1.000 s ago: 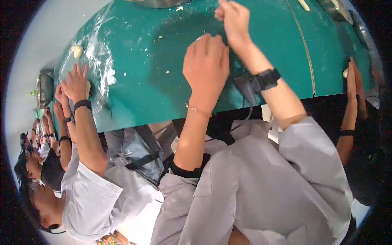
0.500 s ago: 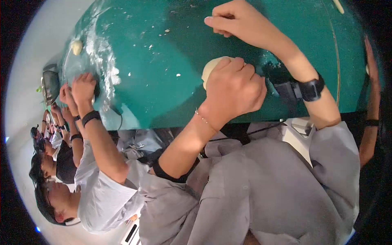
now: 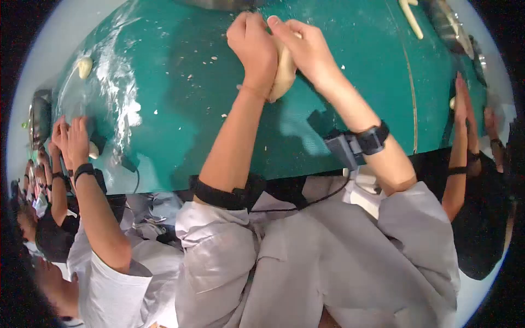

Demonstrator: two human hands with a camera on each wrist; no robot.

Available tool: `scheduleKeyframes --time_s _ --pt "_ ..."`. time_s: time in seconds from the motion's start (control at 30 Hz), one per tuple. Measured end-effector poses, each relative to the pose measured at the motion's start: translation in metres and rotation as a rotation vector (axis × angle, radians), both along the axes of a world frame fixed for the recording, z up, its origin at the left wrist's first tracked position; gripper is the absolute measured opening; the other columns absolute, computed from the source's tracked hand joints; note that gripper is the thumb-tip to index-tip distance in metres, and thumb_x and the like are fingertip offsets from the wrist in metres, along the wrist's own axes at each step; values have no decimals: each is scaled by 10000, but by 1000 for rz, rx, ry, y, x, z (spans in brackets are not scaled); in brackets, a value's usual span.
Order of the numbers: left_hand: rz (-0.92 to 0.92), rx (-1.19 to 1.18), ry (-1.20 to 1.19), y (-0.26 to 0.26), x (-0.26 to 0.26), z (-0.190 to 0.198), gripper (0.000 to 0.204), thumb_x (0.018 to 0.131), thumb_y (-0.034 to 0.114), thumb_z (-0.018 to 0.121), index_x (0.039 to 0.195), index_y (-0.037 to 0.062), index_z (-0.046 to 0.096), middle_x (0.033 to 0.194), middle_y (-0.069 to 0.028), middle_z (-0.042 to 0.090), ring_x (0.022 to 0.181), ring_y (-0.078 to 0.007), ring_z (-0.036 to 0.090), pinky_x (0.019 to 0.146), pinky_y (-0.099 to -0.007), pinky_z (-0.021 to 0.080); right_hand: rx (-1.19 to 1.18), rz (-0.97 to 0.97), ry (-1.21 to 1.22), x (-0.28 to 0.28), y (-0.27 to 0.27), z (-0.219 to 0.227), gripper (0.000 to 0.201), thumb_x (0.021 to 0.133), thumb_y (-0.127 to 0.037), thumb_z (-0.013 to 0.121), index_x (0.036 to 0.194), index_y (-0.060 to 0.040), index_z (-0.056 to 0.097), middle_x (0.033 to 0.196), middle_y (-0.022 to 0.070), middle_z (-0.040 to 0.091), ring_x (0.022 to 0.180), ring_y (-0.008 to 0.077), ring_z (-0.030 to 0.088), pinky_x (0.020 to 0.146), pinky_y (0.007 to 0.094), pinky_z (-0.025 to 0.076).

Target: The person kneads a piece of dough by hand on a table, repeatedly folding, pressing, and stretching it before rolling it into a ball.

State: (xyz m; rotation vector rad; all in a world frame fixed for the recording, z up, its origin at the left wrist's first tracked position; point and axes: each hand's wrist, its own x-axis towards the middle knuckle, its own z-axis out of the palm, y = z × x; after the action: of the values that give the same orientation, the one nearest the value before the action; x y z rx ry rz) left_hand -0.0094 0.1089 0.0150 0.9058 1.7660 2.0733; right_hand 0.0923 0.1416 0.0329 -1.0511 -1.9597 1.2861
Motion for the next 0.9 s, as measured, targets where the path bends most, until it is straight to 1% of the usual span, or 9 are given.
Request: scheduleKeyframes --time_s 0.07,0.17,0.3,0.4,0.5,0.63,0.67,0.8,0.9 --pt "28 87 113 -11 -5 -13 192 888 89 474 809 -13 616 832 -80 612 681 -194 576 628 -315 455 102 -49 -106 -11 -15 22 505 813 -476 691 671 5 631 791 171 660 696 279 651 613 359 494" --pt "-28 306 -634 -55 8 -10 204 925 108 464 953 -14 626 1038 -89 597 823 -192 602 741 -300 489 480 66 -27 -7 -42 25 391 774 -344 744 646 3 619 686 155 598 637 306 611 583 367 480" --pt "-108 165 -410 -117 33 -8 315 961 201 444 1191 1 523 1182 -141 546 1037 -239 563 902 -350 456 587 378 148 29 -62 28 216 724 -191 724 871 -49 654 905 147 599 813 321 613 701 406 494" --pt "-290 470 -723 -135 46 15 414 970 263 463 1307 29 414 1138 -97 559 1130 -220 509 1001 -342 361 821 608 -35 53 -82 49 322 702 -191 710 1002 -88 651 1076 128 572 955 319 580 817 458 473" --pt "-259 519 -777 -133 51 10 415 985 283 452 1304 22 413 1143 -116 563 1140 -232 517 998 -353 374 935 667 -286 66 -99 58 371 683 -230 721 1028 -105 664 1132 112 558 993 309 554 880 487 446" --pt "-220 644 -798 -130 44 6 412 997 309 431 1277 6 435 1111 -146 577 1124 -267 532 987 -370 388 892 638 -246 59 -103 49 330 626 -345 761 819 -118 619 983 37 556 909 223 545 732 413 429" --pt "-192 629 -738 -133 38 1 446 953 217 388 1327 -26 377 1174 -240 539 1164 -348 514 1043 -408 391 976 626 -210 56 -105 44 311 607 -352 754 688 -129 553 864 3 538 802 197 525 676 378 402" --pt "-53 532 -718 -140 18 3 452 942 234 411 1299 -44 399 1126 -228 561 1120 -342 532 1008 -404 403 1171 573 -132 45 -90 22 233 631 -241 730 593 -124 533 714 13 512 684 212 542 613 369 413" --pt "-67 542 -658 -133 20 -7 330 997 241 426 1215 -1 480 1089 -138 567 1076 -244 542 986 -376 396 876 626 -350 15 -55 21 167 651 -194 685 575 -115 559 662 58 543 624 267 563 545 412 420"
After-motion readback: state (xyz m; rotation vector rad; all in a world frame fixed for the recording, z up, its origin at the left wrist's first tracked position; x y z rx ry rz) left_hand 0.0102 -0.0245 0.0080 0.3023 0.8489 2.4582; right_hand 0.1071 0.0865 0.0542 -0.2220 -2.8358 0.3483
